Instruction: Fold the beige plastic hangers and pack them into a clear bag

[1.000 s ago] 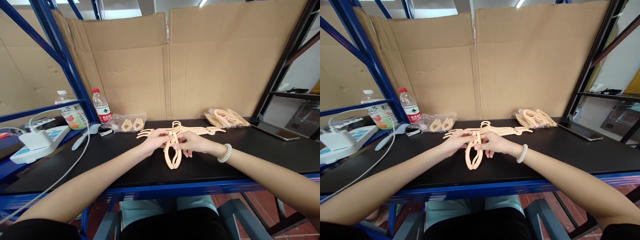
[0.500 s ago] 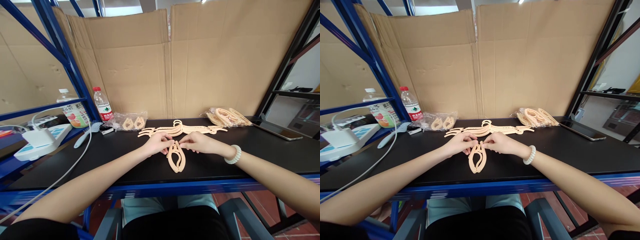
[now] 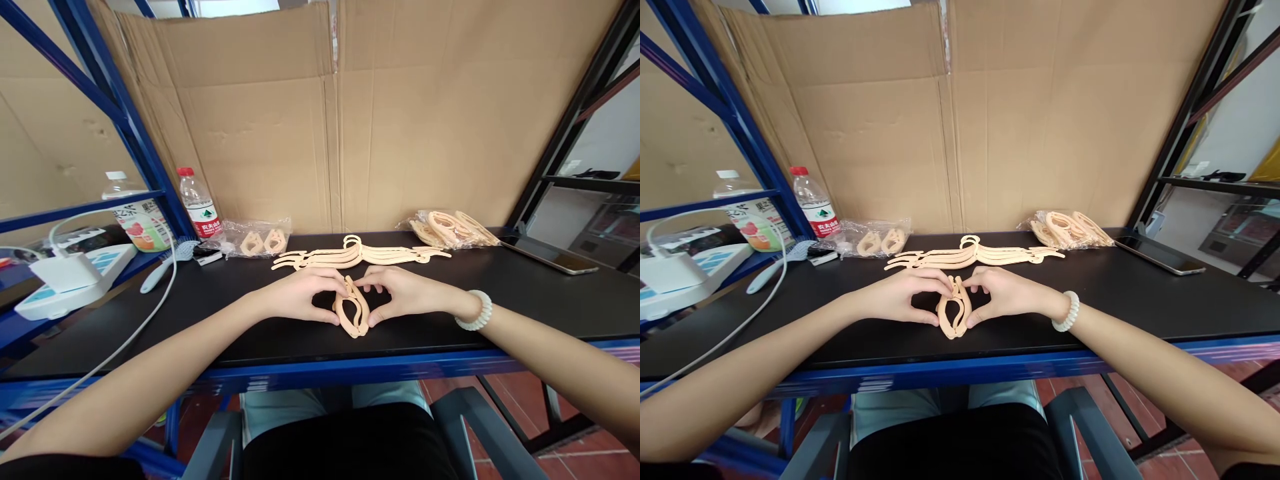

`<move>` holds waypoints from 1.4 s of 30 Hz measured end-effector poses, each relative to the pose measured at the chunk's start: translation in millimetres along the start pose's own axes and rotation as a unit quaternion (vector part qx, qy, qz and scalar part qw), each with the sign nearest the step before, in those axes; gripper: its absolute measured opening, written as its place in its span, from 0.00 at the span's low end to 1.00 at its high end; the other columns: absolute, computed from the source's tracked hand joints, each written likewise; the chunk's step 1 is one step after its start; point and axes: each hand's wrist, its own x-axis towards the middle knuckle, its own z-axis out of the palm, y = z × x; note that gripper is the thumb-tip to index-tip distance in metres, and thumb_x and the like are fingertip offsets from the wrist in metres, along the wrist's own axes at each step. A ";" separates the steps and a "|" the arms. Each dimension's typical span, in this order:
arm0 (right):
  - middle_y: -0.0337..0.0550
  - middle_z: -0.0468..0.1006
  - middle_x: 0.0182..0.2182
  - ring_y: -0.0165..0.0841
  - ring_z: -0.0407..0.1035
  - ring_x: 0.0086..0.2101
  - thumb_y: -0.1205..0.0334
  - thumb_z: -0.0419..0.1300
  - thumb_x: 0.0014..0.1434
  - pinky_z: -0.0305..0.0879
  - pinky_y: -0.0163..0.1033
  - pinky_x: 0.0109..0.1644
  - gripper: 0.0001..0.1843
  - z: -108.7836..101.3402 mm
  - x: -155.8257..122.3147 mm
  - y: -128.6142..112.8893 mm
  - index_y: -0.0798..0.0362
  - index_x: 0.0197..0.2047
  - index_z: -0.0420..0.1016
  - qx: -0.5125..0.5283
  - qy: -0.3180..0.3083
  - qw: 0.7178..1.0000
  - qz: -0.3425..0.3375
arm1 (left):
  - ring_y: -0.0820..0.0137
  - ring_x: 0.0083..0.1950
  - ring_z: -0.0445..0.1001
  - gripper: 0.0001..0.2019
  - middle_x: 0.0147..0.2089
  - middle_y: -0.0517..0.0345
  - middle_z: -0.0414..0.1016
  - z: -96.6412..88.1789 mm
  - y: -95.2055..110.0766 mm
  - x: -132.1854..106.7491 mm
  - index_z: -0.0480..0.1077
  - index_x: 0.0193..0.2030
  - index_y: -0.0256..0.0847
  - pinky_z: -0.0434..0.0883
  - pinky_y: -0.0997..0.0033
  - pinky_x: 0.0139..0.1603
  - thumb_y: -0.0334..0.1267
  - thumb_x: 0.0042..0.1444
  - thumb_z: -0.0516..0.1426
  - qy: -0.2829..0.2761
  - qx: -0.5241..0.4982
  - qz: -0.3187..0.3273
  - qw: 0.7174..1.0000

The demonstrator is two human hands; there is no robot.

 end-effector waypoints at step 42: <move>0.43 0.69 0.37 0.35 0.64 0.35 0.39 0.61 0.57 0.63 0.40 0.40 0.29 4.3 2.5 -4.6 0.50 0.54 0.74 -0.037 0.029 0.999 -0.012 | 0.63 0.56 0.73 0.21 0.54 0.50 0.75 -8.0 -10.1 -3.3 0.73 0.52 0.44 0.67 0.64 0.58 0.37 0.50 0.66 -0.001 0.003 -0.013 1.000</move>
